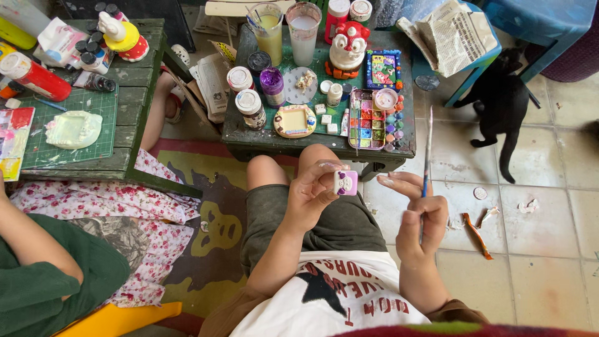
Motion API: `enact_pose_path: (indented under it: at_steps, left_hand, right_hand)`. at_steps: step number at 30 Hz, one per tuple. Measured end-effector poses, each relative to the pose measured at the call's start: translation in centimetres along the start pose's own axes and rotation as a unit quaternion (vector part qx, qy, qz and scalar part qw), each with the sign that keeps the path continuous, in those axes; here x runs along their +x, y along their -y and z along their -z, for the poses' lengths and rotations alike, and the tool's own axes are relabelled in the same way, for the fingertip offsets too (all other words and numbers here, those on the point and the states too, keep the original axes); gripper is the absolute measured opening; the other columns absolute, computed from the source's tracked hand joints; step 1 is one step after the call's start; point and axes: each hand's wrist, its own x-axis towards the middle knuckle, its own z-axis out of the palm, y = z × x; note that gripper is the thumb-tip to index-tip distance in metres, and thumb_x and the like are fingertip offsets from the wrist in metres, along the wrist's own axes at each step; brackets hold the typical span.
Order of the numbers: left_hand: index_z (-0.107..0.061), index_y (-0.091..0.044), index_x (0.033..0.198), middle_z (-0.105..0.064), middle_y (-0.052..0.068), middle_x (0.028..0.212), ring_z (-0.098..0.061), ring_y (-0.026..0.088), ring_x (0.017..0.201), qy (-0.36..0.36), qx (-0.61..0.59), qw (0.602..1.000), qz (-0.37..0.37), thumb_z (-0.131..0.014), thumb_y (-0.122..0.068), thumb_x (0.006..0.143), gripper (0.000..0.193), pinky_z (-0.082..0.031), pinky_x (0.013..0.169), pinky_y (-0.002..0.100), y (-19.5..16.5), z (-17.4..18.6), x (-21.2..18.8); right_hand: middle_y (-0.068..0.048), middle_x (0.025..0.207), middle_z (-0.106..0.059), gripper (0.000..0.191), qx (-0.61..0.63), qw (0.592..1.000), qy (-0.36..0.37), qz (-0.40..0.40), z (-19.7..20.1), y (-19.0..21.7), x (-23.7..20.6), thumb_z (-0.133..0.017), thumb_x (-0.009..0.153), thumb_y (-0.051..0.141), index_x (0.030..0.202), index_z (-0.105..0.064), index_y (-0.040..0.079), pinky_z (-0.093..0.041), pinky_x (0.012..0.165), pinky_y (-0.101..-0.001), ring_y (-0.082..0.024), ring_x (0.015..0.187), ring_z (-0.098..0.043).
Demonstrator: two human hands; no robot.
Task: The person sits on the floor and paints a small white clay figurine with a paintbrush, dipping the brush into a water cup and a watercolor palette on a low table. They rotate the figurine to paint different sides and set it on the table near the end.
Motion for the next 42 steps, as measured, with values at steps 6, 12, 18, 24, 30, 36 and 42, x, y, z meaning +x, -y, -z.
enact_pose_path:
  at_steps: [6,12,18,24,30,36,42]
  left_hand:
    - [-0.057,-0.001,0.14,-0.06,0.012,0.142,-0.061,0.023,0.135,0.021,-0.001,1.0,0.011,-0.072,-0.005,0.102,0.042,-0.051,0.116,0.039,0.2,-0.6,-0.2]
    - [-0.056,0.002,0.143,-0.056,0.012,0.144,-0.058,0.022,0.134,0.048,-0.02,0.998,0.022,-0.071,-0.006,0.104,0.042,-0.048,0.119,0.038,-0.4,-1.0,0.1]
    - [-0.04,-0.001,0.154,-0.052,0.01,0.15,-0.051,0.021,0.142,0.053,-0.031,0.996,0.07,-0.075,-0.028,0.097,0.072,-0.04,0.123,0.038,-2.8,-1.8,0.8]
    - [-0.039,0.0,0.154,-0.059,0.011,0.133,-0.056,0.02,0.13,0.007,-0.04,0.993,0.11,-0.075,-0.016,0.096,0.07,-0.043,0.117,0.037,-3.5,-3.1,0.7]
    - [-0.043,-0.001,0.149,-0.063,0.01,0.121,-0.059,0.019,0.125,-0.043,-0.02,0.992,0.117,-0.077,-0.011,0.095,0.065,-0.046,0.114,0.035,-2.6,-3.2,0.9]
    - [-0.047,-0.002,0.145,-0.062,0.008,0.124,-0.059,0.018,0.121,-0.074,-0.079,0.986,0.13,-0.077,-0.009,0.095,0.059,-0.046,0.108,0.033,-2.0,-2.0,0.9]
    - [-0.049,-0.005,0.144,-0.06,0.006,0.13,-0.06,0.02,0.123,-0.078,-0.179,0.973,0.122,-0.074,-0.014,0.098,0.053,-0.044,0.111,0.037,-2.0,-0.9,1.3]
  right_hand:
    - [-0.024,0.127,-0.068,0.056,-0.001,1.0,0.011,-0.01,-1.5,-0.7,0.6,-0.083,0.082,-0.001,0.1,-0.032,0.013,-0.04,0.12,-0.0488,-0.033,0.138,-0.056]
    - [-0.018,0.122,-0.072,0.055,0.038,0.999,0.015,-0.011,-1.7,-1.2,1.0,-0.084,0.085,0.0,0.101,-0.033,0.014,-0.043,0.117,-0.0463,-0.03,0.132,-0.056]
    - [-0.017,0.12,-0.071,0.059,-0.043,0.998,0.0,0.035,-1.5,-1.5,0.7,-0.084,0.08,-0.005,0.103,-0.033,0.013,-0.044,0.11,-0.0444,-0.031,0.131,-0.058]
    - [-0.016,0.119,-0.071,0.061,-0.064,0.996,0.021,0.06,-1.3,-2.0,0.8,-0.085,0.078,-0.006,0.102,-0.032,0.013,-0.045,0.11,-0.0467,-0.031,0.129,-0.059]
    - [-0.015,0.116,-0.072,0.061,-0.122,0.987,0.044,0.099,-1.6,-2.2,1.2,-0.086,0.076,-0.007,0.097,-0.032,0.014,-0.048,0.102,-0.0461,-0.032,0.123,-0.063]
    - [-0.02,0.122,-0.067,0.052,-0.035,0.995,0.04,0.09,0.4,-2.1,1.2,-0.083,0.092,0.017,0.1,-0.031,0.012,-0.048,0.107,-0.0495,-0.034,0.124,-0.059]
    - [-0.015,0.108,-0.07,0.05,0.096,0.993,-0.039,0.055,3.5,-1.8,-0.9,-0.037,0.115,0.051,0.132,-0.05,0.005,-0.051,0.096,-0.0403,-0.023,0.094,-0.066]
